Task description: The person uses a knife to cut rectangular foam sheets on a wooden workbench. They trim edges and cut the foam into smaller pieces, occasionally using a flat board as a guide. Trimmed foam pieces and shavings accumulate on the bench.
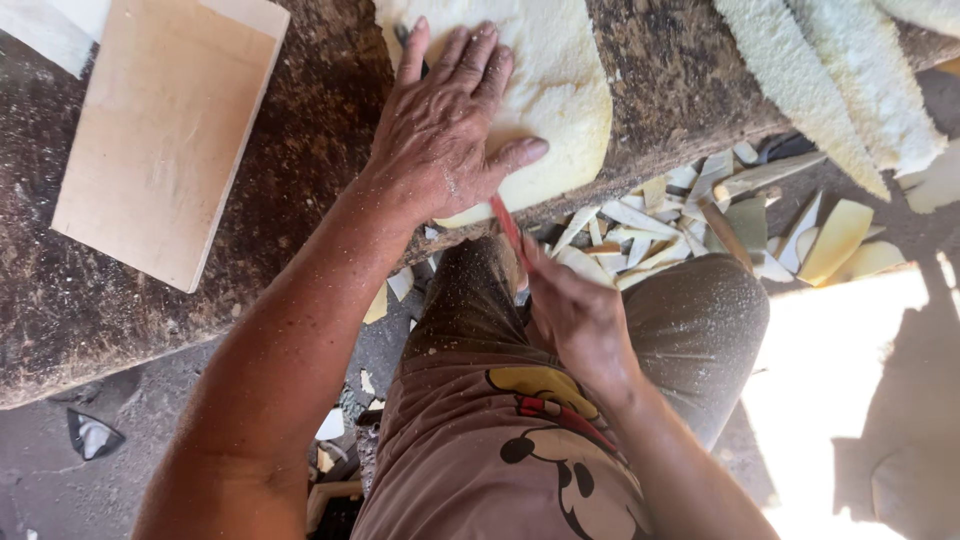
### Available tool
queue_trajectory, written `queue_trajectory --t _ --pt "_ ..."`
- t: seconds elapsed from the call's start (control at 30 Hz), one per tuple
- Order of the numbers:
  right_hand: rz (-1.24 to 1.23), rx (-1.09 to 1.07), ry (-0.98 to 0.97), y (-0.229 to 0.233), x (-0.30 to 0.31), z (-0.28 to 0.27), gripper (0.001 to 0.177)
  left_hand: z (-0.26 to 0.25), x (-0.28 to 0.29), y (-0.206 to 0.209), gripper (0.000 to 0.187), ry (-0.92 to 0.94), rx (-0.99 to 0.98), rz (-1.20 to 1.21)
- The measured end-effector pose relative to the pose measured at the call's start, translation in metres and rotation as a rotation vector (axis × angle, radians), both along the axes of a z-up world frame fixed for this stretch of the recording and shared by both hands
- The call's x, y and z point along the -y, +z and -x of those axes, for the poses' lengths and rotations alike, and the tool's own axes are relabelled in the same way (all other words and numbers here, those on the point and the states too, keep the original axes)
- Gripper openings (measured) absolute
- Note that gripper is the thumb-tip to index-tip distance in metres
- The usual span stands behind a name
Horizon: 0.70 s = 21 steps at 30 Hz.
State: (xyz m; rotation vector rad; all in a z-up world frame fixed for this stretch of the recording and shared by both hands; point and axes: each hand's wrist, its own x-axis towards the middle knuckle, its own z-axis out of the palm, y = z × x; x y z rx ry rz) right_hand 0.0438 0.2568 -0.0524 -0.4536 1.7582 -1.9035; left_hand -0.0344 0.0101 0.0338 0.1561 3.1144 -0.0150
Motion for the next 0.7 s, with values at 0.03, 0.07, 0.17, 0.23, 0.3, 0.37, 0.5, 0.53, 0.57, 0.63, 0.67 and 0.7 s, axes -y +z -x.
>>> queue_trajectory --t 0.03,0.07,0.17,0.23,0.3,0.37,0.5,0.53,0.57,0.63,0.67,0.7 --pt "-0.048 -0.008 0.023 -0.001 -0.011 -0.012 0.035 0.004 -0.001 0.003 0.099 0.005 0.017 -0.017" --pt "0.423 0.419 0.222 -0.003 -0.015 -0.025 0.039 0.005 -0.001 0.006 0.101 0.009 0.043 -0.033" --pt "0.381 0.259 0.280 -0.011 -0.029 -0.047 0.034 0.008 -0.001 0.009 0.102 0.049 0.122 -0.014" --pt "0.033 0.066 0.212 -0.014 -0.044 -0.051 0.034 0.009 -0.008 0.003 0.100 0.065 0.144 -0.064" --pt "-0.099 0.242 0.266 -0.012 -0.056 -0.045 0.036 0.004 -0.007 0.005 0.096 0.096 0.124 -0.157" --pt "0.046 0.160 0.282 -0.009 -0.070 -0.031 0.037 0.011 -0.010 0.013 0.093 0.062 0.060 -0.144" --pt "0.333 0.273 0.250 -0.022 -0.122 -0.036 0.040 0.004 -0.012 0.011 0.086 0.063 0.004 -0.174" --pt "0.402 0.364 0.219 -0.027 -0.137 -0.038 0.040 0.003 -0.012 0.011 0.086 0.123 0.032 -0.222" --pt "0.471 0.454 0.187 -0.033 -0.149 -0.041 0.040 0.002 -0.011 0.011 0.086 0.182 0.061 -0.269" --pt "0.566 0.525 0.106 -0.042 -0.172 -0.044 0.038 0.003 -0.013 0.011 0.082 0.219 0.037 -0.316" --pt "0.593 0.505 0.061 -0.044 -0.180 -0.044 0.036 0.004 -0.013 0.012 0.078 0.199 -0.019 -0.313" --pt "0.621 0.484 0.016 -0.045 -0.186 -0.045 0.035 0.006 -0.014 0.012 0.073 0.178 -0.074 -0.310"
